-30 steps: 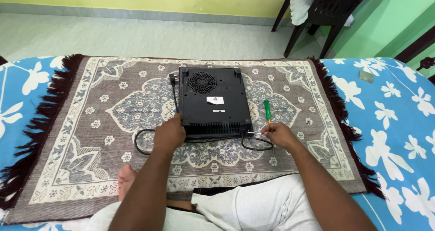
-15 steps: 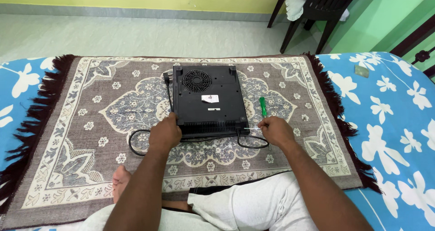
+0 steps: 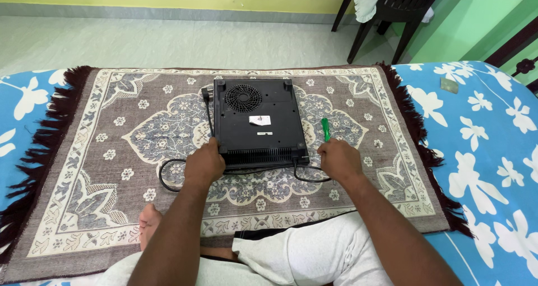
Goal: The person sits on a bed with a small electric appliance upside down on a rug and uses screwdrivers to unscrew and loosen screws on its back panel. They reposition the unit, handle its power cord, and continue unscrewing screws around the panel.
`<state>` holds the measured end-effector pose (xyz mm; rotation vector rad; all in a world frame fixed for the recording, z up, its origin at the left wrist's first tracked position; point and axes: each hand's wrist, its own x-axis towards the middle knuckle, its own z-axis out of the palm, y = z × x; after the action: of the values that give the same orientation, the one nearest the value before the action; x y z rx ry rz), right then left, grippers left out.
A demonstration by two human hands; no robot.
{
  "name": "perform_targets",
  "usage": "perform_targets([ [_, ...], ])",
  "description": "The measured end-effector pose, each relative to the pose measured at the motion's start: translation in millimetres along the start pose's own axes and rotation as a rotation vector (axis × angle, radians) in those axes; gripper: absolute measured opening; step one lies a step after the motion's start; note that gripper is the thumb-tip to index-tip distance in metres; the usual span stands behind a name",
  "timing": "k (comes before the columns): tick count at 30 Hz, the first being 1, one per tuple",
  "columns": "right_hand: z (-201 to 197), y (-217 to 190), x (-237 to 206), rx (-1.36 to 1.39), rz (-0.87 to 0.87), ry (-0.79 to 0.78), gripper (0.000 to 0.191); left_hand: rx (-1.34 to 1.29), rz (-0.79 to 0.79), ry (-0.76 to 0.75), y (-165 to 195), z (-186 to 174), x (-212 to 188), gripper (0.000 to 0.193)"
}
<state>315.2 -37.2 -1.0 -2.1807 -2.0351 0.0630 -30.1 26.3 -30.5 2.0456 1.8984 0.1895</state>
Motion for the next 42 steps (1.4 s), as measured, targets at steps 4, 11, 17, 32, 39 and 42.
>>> perform_targets([
  [4, -1, -2, 0, -0.062, -0.05, 0.014, 0.019, 0.02, -0.004, -0.017, -1, 1, 2, 0.035],
  [11, 2, -9, -1, -0.272, -0.26, 0.105, 0.017, 0.017, 0.002, -0.008, -3, 5, 3, 0.037],
  [17, 7, -27, -8, -0.454, -0.376, 0.142, 0.011, 0.019, 0.013, 0.015, -5, 8, 4, 0.035],
  [32, 4, -10, 7, -0.101, -0.156, 0.032, 0.015, 0.002, -0.006, -0.011, -1, 2, 1, 0.034],
  [39, 4, -20, 0, -0.296, -0.424, 0.212, 0.013, 0.015, 0.013, 0.005, -1, 1, -1, 0.033],
  [42, 2, -20, 1, -0.268, -0.384, 0.186, 0.013, 0.002, 0.006, 0.005, -1, 1, 0, 0.033],
])
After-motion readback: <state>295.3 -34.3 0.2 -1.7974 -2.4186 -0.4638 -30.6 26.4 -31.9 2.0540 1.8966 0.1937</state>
